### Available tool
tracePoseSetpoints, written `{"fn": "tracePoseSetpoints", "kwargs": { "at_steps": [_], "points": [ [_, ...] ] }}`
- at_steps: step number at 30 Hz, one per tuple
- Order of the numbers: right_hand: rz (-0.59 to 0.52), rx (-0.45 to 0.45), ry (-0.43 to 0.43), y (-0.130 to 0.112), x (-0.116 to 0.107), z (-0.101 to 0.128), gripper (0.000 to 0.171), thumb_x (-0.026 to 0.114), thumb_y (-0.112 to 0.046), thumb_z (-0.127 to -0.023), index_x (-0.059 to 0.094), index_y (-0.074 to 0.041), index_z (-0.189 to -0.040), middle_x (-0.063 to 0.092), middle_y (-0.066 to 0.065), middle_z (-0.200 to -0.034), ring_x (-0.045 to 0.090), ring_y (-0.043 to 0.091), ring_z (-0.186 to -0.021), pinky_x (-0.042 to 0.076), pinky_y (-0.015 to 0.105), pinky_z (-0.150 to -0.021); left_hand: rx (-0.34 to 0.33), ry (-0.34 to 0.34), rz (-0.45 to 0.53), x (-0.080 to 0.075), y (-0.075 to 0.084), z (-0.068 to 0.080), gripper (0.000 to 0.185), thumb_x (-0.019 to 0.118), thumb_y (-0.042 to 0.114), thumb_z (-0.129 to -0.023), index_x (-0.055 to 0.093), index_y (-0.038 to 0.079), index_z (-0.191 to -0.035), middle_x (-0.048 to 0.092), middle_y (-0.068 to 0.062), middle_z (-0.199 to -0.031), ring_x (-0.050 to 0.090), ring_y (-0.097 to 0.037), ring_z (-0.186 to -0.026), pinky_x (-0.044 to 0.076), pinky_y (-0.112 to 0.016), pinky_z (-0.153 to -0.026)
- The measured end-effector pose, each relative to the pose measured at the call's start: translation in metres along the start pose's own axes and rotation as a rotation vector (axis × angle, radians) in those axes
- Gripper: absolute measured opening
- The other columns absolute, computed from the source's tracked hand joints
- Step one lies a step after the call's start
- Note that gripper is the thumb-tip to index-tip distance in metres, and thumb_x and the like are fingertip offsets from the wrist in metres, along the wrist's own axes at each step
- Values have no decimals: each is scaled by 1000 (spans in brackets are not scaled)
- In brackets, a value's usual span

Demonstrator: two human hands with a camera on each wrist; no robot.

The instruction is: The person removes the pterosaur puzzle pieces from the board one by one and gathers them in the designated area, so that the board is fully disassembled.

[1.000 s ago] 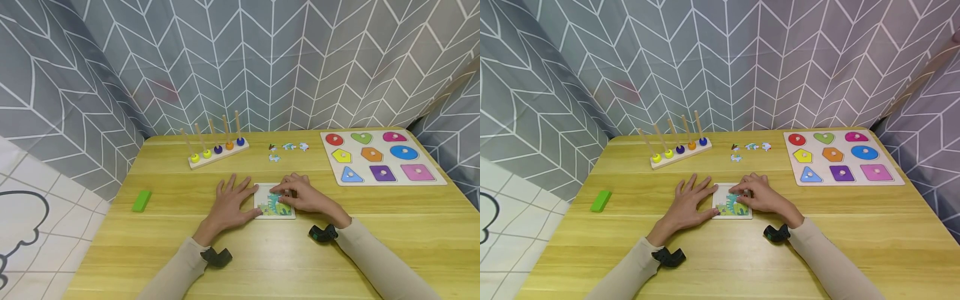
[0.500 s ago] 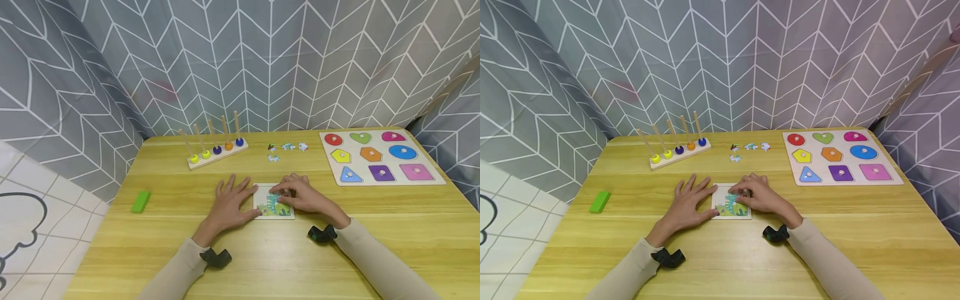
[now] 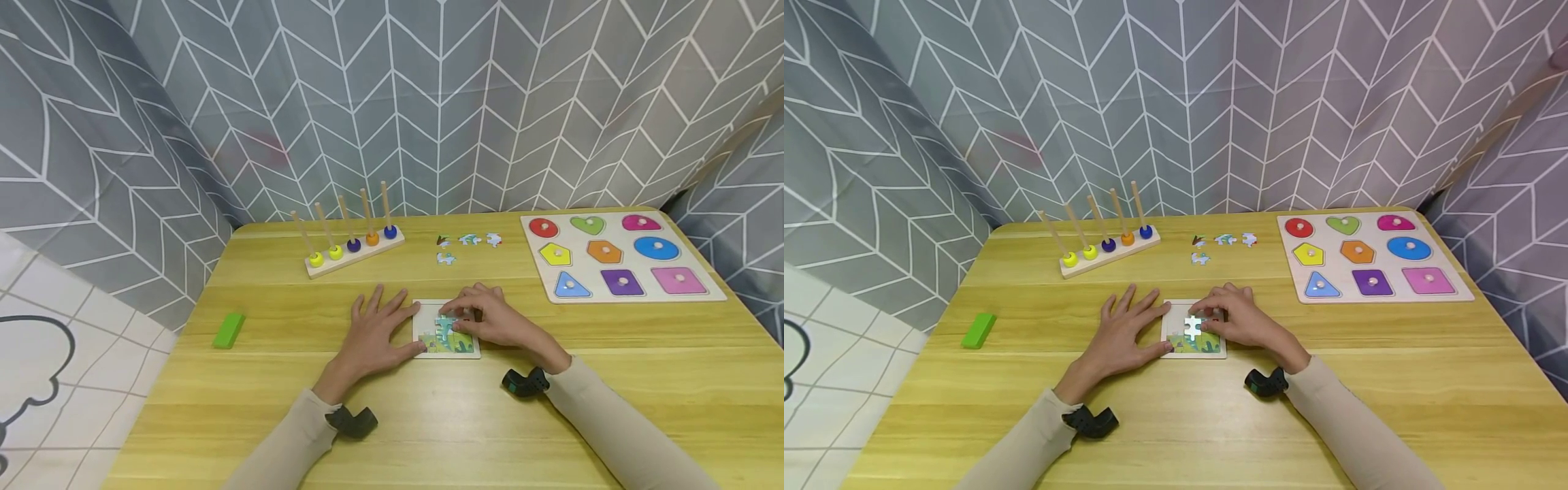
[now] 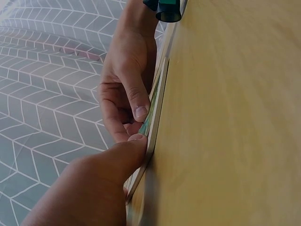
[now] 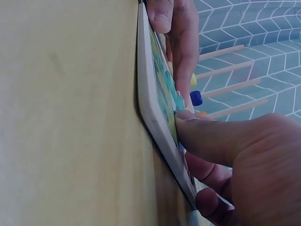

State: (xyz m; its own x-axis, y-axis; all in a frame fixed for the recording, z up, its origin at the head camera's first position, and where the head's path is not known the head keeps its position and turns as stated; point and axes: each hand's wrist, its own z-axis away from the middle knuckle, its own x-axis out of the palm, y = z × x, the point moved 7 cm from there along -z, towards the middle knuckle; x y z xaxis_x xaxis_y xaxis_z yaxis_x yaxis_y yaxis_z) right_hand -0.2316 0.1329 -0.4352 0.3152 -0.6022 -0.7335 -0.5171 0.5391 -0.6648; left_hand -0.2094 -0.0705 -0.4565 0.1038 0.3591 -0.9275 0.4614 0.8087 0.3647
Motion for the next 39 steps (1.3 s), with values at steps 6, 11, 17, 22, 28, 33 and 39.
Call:
{"fn": "tracePoseSetpoints", "kwargs": {
  "at_steps": [6, 11, 17, 22, 28, 33, 39],
  "points": [
    [12, 1, -8, -1, 0, -1, 27, 78, -17, -90, 77, -24, -116, 61, -13, -86, 46, 14, -84, 21, 37, -75, 2, -2, -1, 1, 0, 0, 74, 56, 71, -88, 47, 35, -153, 31, 4, -168, 10, -40, -159, 7, -69, -121],
    [28, -14, -4, -2, -1, -1, 27, 78, -16, -89, 77, -22, -116, 62, -13, -85, 47, 13, -84, 21, 37, -75, -1, -7, 0, 1, 0, 0, 75, 56, 71, -88, 47, 35, -153, 31, 4, -168, 11, -40, -159, 6, -69, -121],
    [18, -32, 5, -3, -1, 0, 28, 78, -13, -89, 75, -20, -116, 66, -11, -88, 49, 12, -84, 21, 37, -77, -3, -9, 9, 1, 0, 0, 75, 57, 70, -88, 47, 35, -153, 31, 4, -168, 10, -40, -159, 6, -69, -121],
    [5, -31, 5, -4, 0, -1, 29, 78, -13, -89, 74, -21, -117, 66, -11, -90, 50, 12, -85, 21, 37, -78, -3, -7, 9, 0, 1, 0, 74, 57, 71, -88, 48, 35, -152, 31, 4, -168, 11, -40, -159, 7, -69, -121],
    [-25, -43, 10, -4, 0, -2, 29, 76, -14, -91, 74, -22, -119, 67, -12, -91, 49, 13, -84, 21, 37, -77, 4, 9, 10, -1, 1, 0, 74, 58, 70, -87, 49, 34, -152, 33, 3, -167, 12, -41, -159, 7, -70, -121],
    [-75, -40, 29, -6, -1, -1, 26, 75, -12, -92, 75, -20, -117, 69, -11, -95, 52, 12, -87, 24, 37, -80, 2, 4, 4, 0, 0, 0, 74, 57, 70, -88, 48, 36, -152, 32, 3, -167, 11, -40, -159, 7, -69, -121],
    [-119, -23, 40, -6, -1, -1, 23, 73, -12, -93, 75, -18, -116, 69, -8, -94, 54, 9, -86, 27, 35, -83, 1, 4, 5, 1, 0, 0, 74, 57, 71, -88, 48, 36, -152, 32, 4, -167, 11, -40, -159, 6, -69, -121]
  ]
}}
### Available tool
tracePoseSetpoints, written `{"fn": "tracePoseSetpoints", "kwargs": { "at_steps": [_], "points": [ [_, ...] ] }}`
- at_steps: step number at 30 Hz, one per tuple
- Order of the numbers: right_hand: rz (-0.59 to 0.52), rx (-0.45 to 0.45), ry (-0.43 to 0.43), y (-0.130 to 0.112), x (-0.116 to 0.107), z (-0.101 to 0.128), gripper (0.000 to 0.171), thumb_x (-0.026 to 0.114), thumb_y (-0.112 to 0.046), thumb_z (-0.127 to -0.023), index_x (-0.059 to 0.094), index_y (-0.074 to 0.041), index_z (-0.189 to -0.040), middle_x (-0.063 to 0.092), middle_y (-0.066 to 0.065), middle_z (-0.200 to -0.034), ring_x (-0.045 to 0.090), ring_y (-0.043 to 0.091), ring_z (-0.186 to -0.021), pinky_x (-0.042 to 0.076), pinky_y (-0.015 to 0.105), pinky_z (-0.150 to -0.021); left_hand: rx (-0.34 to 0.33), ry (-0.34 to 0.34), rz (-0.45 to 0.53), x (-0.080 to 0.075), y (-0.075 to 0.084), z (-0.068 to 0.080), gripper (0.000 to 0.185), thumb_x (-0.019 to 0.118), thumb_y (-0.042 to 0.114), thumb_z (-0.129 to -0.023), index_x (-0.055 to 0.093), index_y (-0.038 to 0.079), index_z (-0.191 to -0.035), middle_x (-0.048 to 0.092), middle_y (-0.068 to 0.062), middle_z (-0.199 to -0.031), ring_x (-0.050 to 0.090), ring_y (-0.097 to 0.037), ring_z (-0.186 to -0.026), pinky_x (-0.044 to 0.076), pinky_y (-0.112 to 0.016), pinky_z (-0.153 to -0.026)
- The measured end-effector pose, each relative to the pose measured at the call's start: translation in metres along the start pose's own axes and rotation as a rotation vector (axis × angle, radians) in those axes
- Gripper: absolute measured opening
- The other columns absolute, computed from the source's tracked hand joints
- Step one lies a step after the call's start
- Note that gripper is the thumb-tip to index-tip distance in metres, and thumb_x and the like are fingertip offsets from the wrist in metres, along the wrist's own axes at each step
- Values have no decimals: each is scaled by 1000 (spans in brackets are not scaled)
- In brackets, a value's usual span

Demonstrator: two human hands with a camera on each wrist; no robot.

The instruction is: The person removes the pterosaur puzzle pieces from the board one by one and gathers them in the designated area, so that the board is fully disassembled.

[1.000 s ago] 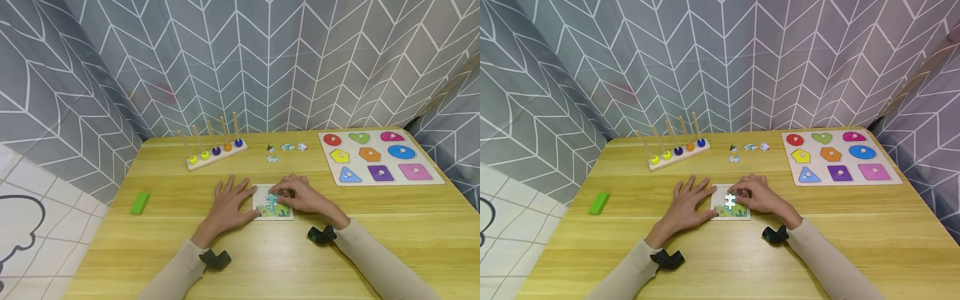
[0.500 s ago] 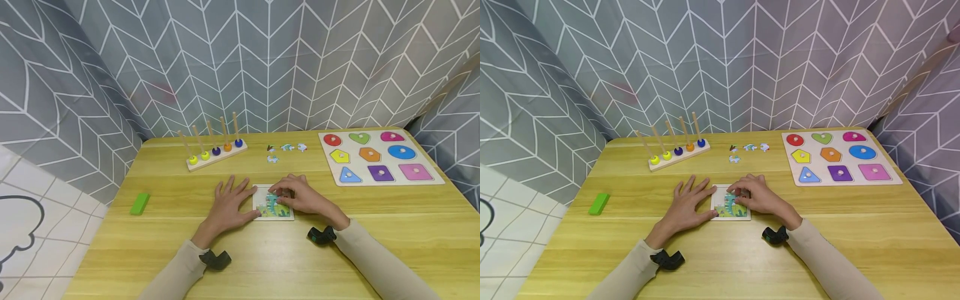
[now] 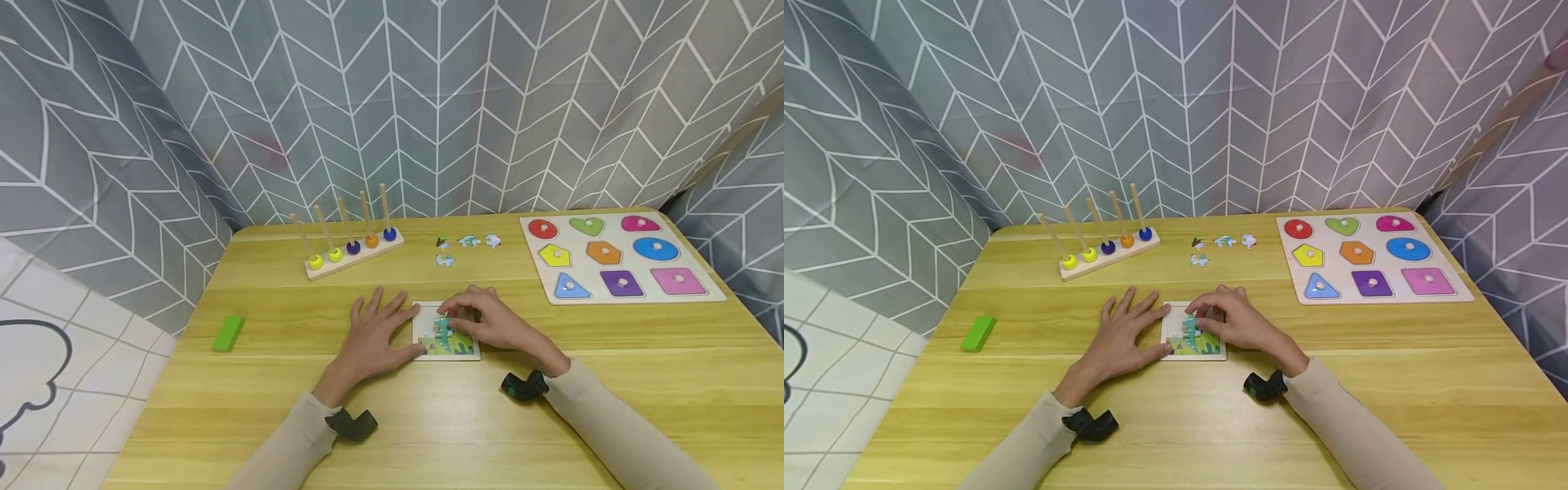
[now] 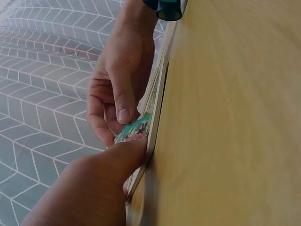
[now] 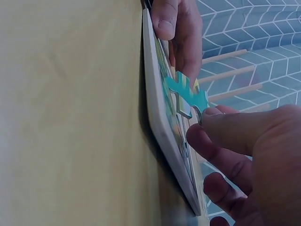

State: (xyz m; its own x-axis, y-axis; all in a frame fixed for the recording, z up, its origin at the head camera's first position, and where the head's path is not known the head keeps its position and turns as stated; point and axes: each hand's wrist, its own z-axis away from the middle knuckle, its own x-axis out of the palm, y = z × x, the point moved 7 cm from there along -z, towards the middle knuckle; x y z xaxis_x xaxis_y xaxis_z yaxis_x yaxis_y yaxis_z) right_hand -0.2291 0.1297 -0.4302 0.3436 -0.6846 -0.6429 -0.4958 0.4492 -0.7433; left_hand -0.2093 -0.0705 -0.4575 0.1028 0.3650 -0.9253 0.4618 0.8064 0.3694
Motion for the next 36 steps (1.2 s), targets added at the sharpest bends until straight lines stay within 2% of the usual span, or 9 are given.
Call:
{"fn": "tracePoseSetpoints", "kwargs": {
  "at_steps": [4, 9, 14, 19, 27, 36],
  "points": [
    [-14, -2, 7, 1, 1, 0, 22, 72, -12, -94, 75, -17, -115, 69, -6, -93, 54, 9, -87, 27, 36, -83, -5, -4, 0, 0, 0, 1, 74, 57, 71, -88, 47, 37, -152, 31, 4, -168, 10, -40, -159, 6, -69, -121],
    [-36, -8, 15, 1, 0, 0, 20, 72, -11, -94, 75, -16, -113, 70, -5, -90, 54, 8, -83, 32, 36, -83, -7, -6, 5, 0, 1, 1, 74, 58, 70, -88, 47, 36, -153, 31, 4, -168, 10, -39, -159, 6, -69, -121],
    [-71, -29, 15, -1, 0, -1, 19, 71, -10, -94, 75, -15, -113, 71, -3, -88, 53, 9, -78, 40, 30, -75, -5, -4, 2, 0, 1, 1, 73, 58, 70, -88, 47, 36, -152, 32, 4, -167, 10, -40, -159, 7, -69, -121],
    [-119, -23, 14, 0, 1, -1, 19, 70, -9, -95, 75, -13, -113, 71, 0, -88, 53, 12, -76, 43, 24, -68, -7, -10, -4, 1, 0, 1, 73, 57, 71, -88, 47, 37, -153, 31, 4, -168, 10, -39, -159, 7, -69, -121],
    [-178, 13, 24, 4, 1, -1, 19, 67, -7, -97, 74, -7, -115, 70, 5, -91, 54, 12, -77, 45, 23, -67, 0, -5, -4, 0, 1, 1, 73, 58, 69, -88, 47, 36, -152, 32, 3, -167, 10, -40, -159, 7, -69, -121],
    [-225, 39, 23, 7, -1, -1, 21, 65, -7, -99, 72, -5, -118, 71, 8, -96, 59, 12, -82, 48, 22, -71, 2, -2, 5, 0, 1, 1, 73, 58, 69, -88, 48, 35, -152, 32, 3, -167, 11, -40, -159, 6, -69, -121]
  ]
}}
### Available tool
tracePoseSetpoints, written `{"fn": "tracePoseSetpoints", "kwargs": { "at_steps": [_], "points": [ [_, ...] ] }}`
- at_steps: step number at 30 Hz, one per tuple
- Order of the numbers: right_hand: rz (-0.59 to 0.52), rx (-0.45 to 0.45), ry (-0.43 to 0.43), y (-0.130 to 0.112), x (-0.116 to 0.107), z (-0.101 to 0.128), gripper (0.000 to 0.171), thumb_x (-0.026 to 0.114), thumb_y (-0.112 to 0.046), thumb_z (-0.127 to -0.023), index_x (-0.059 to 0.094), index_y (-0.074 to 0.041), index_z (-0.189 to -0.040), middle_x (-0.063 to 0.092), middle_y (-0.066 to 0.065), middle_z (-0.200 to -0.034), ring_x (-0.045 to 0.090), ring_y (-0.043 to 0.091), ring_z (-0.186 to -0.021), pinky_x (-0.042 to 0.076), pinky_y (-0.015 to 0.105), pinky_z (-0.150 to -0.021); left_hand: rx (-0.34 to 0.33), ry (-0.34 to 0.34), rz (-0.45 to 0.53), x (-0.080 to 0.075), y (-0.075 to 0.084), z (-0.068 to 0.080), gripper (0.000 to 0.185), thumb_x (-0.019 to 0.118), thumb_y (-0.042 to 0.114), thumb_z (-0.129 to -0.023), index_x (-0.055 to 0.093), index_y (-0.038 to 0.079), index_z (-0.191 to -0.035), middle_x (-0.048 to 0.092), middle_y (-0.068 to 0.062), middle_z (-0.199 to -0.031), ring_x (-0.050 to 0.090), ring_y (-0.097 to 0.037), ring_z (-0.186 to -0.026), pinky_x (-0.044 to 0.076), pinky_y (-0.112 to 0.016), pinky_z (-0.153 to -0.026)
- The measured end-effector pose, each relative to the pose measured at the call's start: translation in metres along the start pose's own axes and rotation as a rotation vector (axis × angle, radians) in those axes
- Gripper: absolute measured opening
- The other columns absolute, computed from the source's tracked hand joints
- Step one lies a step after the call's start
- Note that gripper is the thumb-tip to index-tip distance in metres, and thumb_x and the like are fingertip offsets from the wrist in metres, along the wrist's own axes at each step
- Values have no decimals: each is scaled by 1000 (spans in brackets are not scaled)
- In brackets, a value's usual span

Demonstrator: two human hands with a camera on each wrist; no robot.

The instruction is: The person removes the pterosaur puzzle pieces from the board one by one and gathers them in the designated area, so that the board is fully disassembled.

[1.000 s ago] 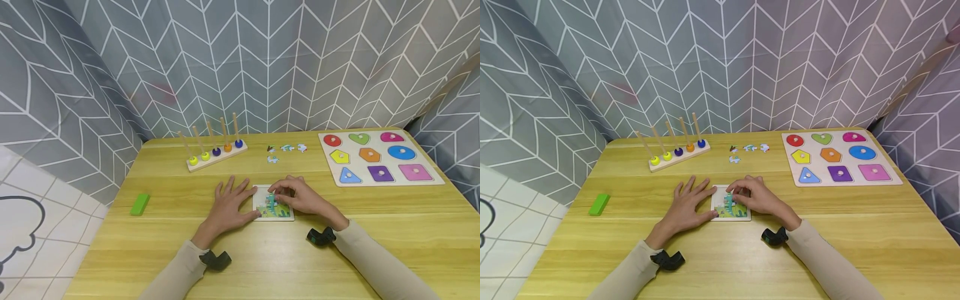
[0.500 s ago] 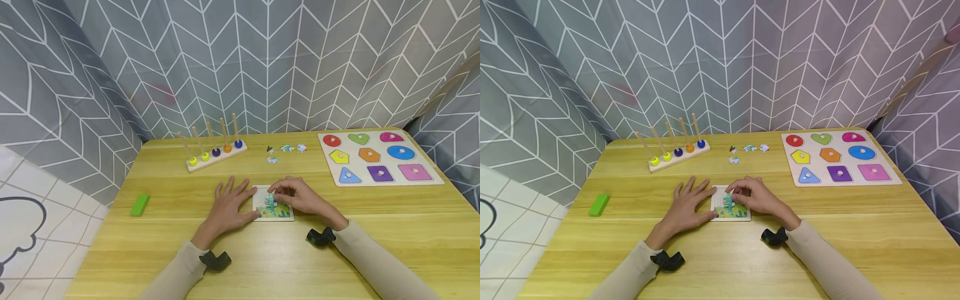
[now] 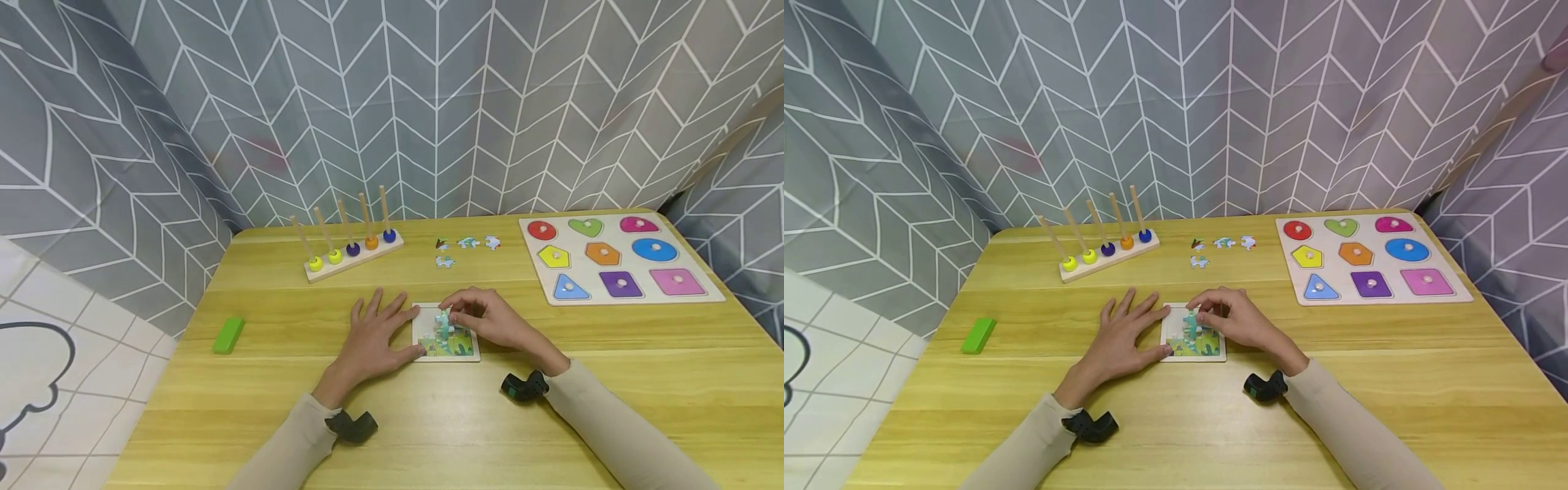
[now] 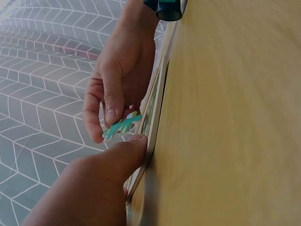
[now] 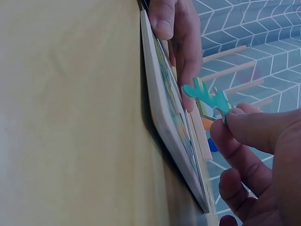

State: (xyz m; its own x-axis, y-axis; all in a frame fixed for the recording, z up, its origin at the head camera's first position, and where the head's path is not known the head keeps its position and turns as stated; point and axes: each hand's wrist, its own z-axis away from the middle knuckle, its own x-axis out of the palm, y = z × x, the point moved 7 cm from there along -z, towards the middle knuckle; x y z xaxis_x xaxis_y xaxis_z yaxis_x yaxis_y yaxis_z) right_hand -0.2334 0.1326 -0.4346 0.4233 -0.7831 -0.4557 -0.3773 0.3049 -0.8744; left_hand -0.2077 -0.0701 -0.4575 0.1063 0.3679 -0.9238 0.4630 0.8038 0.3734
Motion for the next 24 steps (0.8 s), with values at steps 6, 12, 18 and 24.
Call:
{"fn": "tracePoseSetpoints", "kwargs": {
  "at_steps": [6, 12, 18, 24],
  "points": [
    [-8, 21, 20, 2, -3, 1, 21, 65, -8, -99, 72, -5, -119, 71, 9, -101, 60, 12, -87, 50, 22, -75, 0, -3, -5, 0, 0, 0, 74, 58, 69, -88, 47, 35, -153, 31, 4, -168, 10, -40, -159, 7, -69, -121],
    [-19, 50, 45, 5, -7, 2, 22, 65, -9, -99, 72, -6, -119, 69, 10, -99, 58, 13, -82, 48, 22, -72, -2, -1, -4, -1, 1, 1, 73, 58, 69, -88, 48, 35, -152, 31, 3, -168, 11, -40, -159, 7, -69, -121],
    [-26, 70, 66, 9, -12, 1, 22, 64, -9, -99, 71, -3, -120, 70, 11, -98, 60, 13, -80, 49, 22, -72, -3, -2, -2, 0, 0, 1, 74, 59, 69, -88, 47, 35, -153, 31, 4, -168, 11, -40, -159, 6, -69, -121],
    [-15, 83, 97, 13, -19, 2, 22, 64, -9, -100, 71, -3, -120, 72, 12, -103, 61, 15, -85, 50, 21, -75, 0, 5, -2, 1, 0, 0, 74, 59, 69, -87, 48, 36, -152, 32, 3, -167, 11, -40, -159, 7, -70, -120]
  ]
}}
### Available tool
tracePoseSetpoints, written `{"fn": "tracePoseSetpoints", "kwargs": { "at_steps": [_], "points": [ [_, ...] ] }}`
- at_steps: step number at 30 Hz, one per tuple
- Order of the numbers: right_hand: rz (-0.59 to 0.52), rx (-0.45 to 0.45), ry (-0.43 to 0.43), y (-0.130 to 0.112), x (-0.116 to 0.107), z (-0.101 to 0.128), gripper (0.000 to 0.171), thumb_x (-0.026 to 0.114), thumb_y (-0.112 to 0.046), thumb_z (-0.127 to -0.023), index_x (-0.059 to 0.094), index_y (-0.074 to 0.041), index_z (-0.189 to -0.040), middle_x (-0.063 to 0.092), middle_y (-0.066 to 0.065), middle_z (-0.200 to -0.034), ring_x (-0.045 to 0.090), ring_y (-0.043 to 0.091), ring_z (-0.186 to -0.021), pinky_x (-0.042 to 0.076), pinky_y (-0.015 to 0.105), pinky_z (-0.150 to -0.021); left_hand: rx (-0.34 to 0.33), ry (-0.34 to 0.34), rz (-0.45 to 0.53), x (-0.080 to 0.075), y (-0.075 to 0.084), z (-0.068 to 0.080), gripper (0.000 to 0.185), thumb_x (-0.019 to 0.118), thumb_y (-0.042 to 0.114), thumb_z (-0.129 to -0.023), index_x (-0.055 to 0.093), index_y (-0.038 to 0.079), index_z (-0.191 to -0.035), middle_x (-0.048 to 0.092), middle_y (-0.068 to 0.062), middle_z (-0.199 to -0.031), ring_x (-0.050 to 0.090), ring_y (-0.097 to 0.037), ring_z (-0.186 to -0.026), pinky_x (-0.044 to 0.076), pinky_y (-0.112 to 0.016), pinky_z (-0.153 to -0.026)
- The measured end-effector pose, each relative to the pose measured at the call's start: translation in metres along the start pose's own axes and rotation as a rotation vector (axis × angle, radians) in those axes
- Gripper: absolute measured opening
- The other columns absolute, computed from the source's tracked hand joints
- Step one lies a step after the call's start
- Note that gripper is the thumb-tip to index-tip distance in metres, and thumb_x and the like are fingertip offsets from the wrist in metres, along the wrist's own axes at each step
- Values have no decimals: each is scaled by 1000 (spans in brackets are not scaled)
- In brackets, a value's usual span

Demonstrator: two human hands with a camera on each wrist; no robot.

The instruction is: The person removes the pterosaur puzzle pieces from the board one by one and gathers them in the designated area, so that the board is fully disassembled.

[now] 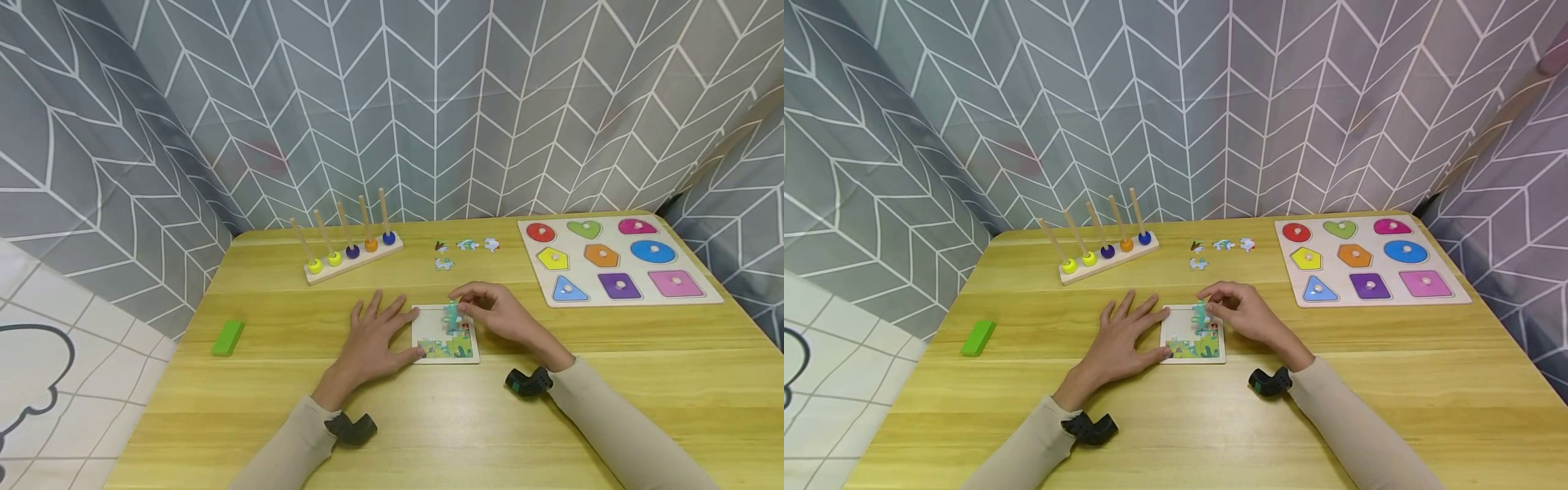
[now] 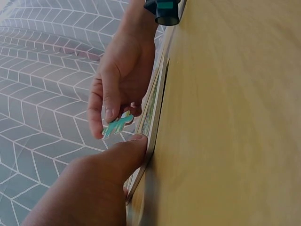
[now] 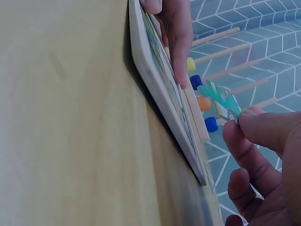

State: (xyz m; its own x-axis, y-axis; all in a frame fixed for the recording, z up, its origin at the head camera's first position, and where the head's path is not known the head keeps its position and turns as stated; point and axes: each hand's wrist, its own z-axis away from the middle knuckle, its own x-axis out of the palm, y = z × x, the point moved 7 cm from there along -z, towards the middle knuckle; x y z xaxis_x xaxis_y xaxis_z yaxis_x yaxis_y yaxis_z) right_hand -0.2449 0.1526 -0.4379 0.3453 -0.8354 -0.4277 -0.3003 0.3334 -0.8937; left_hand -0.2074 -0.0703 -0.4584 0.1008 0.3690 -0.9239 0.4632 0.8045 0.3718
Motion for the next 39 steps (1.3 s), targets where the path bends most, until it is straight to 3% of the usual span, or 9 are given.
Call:
{"fn": "tracePoseSetpoints", "kwargs": {
  "at_steps": [6, 14, 22, 32, 37, 39],
  "points": [
    [0, 5, 42, 5, -9, 0, 23, 63, -10, -100, 71, -3, -121, 72, 13, -115, 60, 16, -86, 50, 21, -77, 2, 4, 6, 0, 0, 0, 74, 59, 69, -88, 48, 35, -152, 33, 2, -167, 12, -41, -159, 7, -70, -120],
    [27, 14, 110, 14, -24, -1, 22, 63, -10, -101, 71, -4, -121, 73, 15, -100, 62, 16, -80, 50, 22, -72, 6, 3, 15, -1, 1, 0, 74, 59, 69, -87, 47, 35, -152, 32, 3, -168, 11, -40, -159, 6, -70, -120],
    [84, 2, 188, 20, -36, 1, 22, 61, -8, -101, 71, -3, -120, 73, 15, -97, 62, 11, -82, 49, 20, -75, 4, 7, 8, 1, 0, 0, 74, 59, 69, -88, 48, 35, -152, 32, 3, -168, 11, -40, -159, 6, -70, -121],
    [220, 71, 321, 31, -50, 3, 21, 63, -11, -100, 74, -10, -119, 72, 11, -94, 58, 8, -82, 45, 22, -75, 6, 12, 3, 2, -1, 1, 73, 58, 69, -88, 48, 36, -152, 33, 3, -167, 11, -40, -159, 7, -70, -120],
    [277, 63, 346, 32, -52, 3, 21, 65, -9, -99, 75, -11, -117, 71, 12, -92, 54, 15, -85, 31, 37, -85, 6, 11, -1, 2, -1, 1, 73, 58, 69, -88, 48, 36, -152, 33, 3, -167, 11, -39, -159, 7, -70, -120],
    [303, 51, 354, 31, -52, 2, 20, 66, -8, -98, 76, -11, -116, 72, 12, -91, 52, 18, -86, 23, 41, -83, 7, 11, -2, 2, -1, 0, 73, 58, 69, -88, 48, 36, -152, 33, 3, -167, 11, -40, -159, 7, -70, -120]
  ]
}}
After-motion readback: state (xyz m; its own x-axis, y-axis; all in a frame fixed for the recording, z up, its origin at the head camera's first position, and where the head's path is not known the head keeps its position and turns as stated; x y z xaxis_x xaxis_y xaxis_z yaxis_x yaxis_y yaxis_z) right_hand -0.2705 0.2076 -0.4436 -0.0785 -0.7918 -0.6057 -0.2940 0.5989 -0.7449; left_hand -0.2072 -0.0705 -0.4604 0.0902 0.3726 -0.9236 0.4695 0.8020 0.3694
